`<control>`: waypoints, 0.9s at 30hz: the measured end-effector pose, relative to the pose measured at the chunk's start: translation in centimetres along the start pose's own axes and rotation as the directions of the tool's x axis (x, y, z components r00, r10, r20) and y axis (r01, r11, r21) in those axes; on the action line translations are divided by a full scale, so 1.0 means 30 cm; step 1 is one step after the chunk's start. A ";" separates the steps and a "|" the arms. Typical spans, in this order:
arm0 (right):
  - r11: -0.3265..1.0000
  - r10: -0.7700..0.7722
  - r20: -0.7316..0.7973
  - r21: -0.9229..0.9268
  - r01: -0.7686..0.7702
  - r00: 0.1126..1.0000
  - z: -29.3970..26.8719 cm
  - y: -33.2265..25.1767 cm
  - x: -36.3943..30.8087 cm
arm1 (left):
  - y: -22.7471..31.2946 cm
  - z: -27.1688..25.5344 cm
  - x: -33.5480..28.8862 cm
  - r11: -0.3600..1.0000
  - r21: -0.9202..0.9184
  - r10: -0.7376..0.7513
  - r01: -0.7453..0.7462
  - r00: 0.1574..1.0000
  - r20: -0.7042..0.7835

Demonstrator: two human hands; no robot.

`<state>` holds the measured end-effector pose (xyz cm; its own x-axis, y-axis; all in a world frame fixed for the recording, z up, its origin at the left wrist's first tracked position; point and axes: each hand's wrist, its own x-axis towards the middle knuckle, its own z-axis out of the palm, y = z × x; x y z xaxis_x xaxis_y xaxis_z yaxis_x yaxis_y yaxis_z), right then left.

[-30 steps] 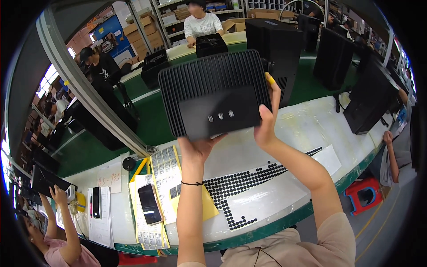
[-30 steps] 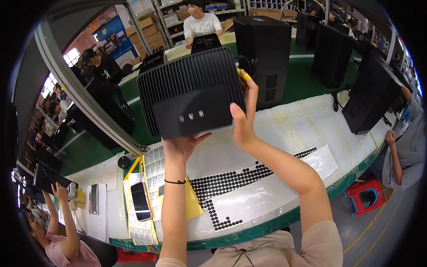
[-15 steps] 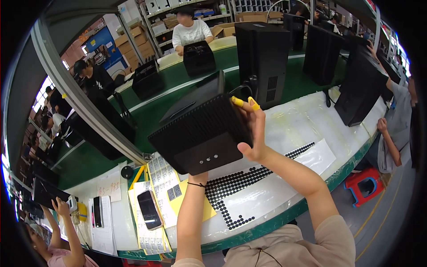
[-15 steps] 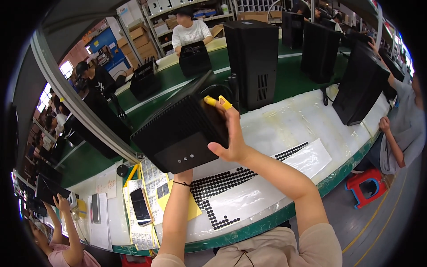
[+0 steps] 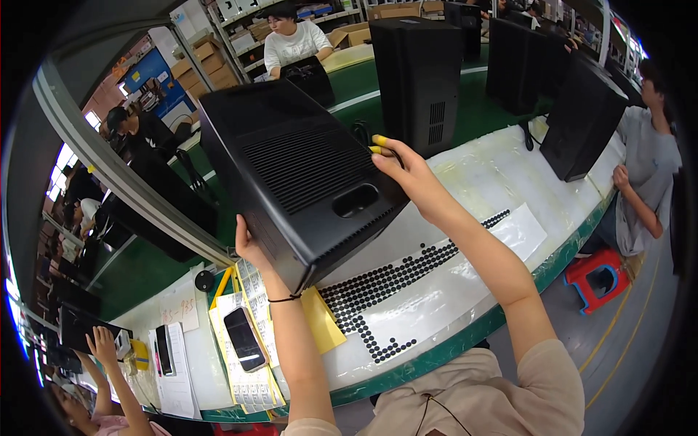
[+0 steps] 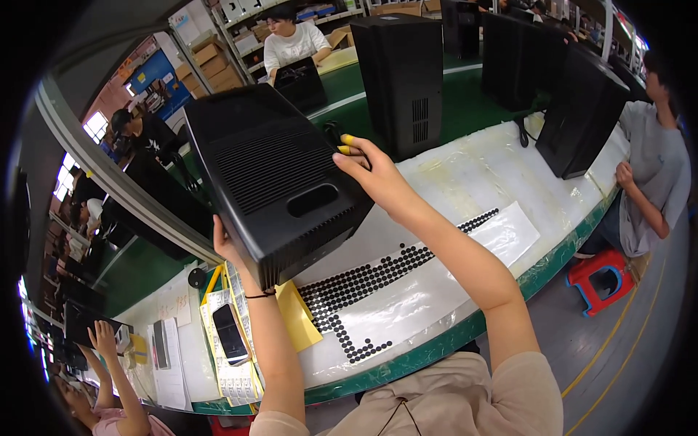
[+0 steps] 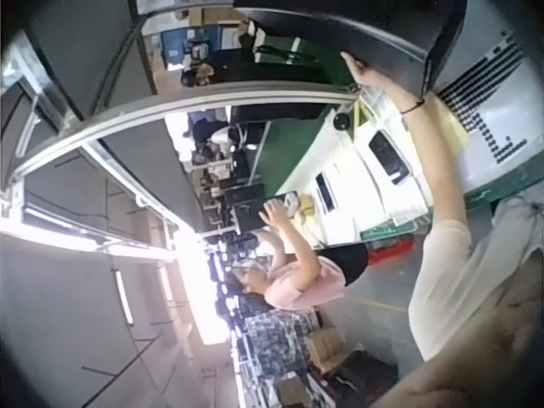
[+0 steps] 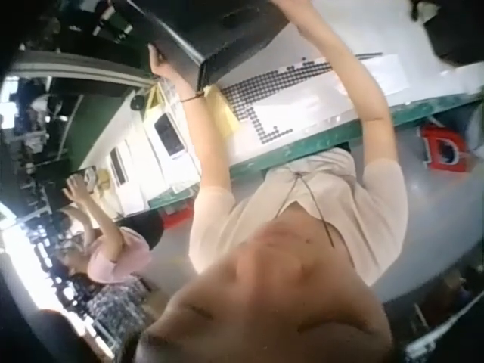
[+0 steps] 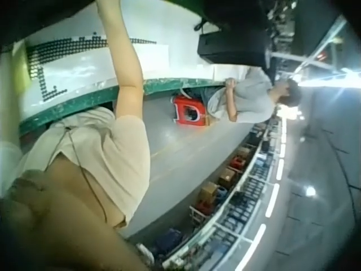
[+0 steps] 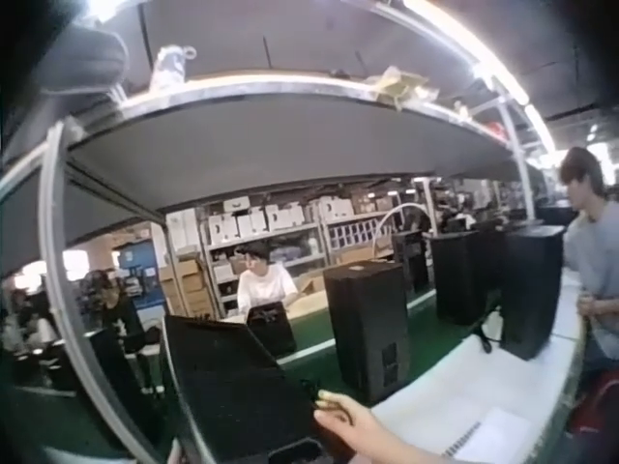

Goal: Applying identification stickers and rubber support feet to the base of electronic speaker enclosures.

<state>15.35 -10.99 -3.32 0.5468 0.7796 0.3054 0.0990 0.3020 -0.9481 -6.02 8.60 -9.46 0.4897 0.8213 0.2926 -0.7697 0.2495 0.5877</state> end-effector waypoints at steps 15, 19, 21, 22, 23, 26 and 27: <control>0.945 -0.264 -0.095 0.173 0.277 0.960 0.013 0.373 0.142 | -0.059 0.396 -0.232 0.418 0.673 0.442 -0.610 0.784 0.436; 0.592 -0.089 0.115 -0.793 0.145 0.989 -0.229 0.434 -0.016 | -0.123 0.420 -0.280 0.290 0.628 0.384 -0.722 0.689 0.614; 0.661 -0.026 0.115 -0.743 0.103 0.993 -0.210 0.372 -0.033 | -0.136 0.407 -0.294 0.171 0.597 0.322 -0.783 0.618 0.717; 0.710 0.018 0.107 -0.701 0.062 0.994 -0.251 0.326 -0.064 | -0.133 0.413 -0.293 0.178 0.606 0.319 -0.776 0.628 0.710; 0.755 0.068 0.086 -0.656 0.005 0.994 -0.248 0.284 -0.004 | -0.136 0.424 -0.292 0.163 0.589 0.309 -0.791 0.608 0.731; 0.864 0.194 0.086 -0.487 -0.129 0.977 -0.206 0.168 0.007 | -0.101 0.429 -0.287 0.189 0.564 0.293 -0.804 0.594 0.749; 0.889 0.230 0.095 -0.425 -0.169 0.969 -0.193 0.123 -0.008 | -0.077 0.433 -0.291 0.167 0.584 0.310 -0.794 0.605 0.734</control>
<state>20.41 -13.25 -7.40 0.4732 0.8768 0.0861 0.3485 -0.0965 -0.9323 -3.20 -5.83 -3.57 0.3583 0.1974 0.9125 -0.2780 -0.9105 0.3061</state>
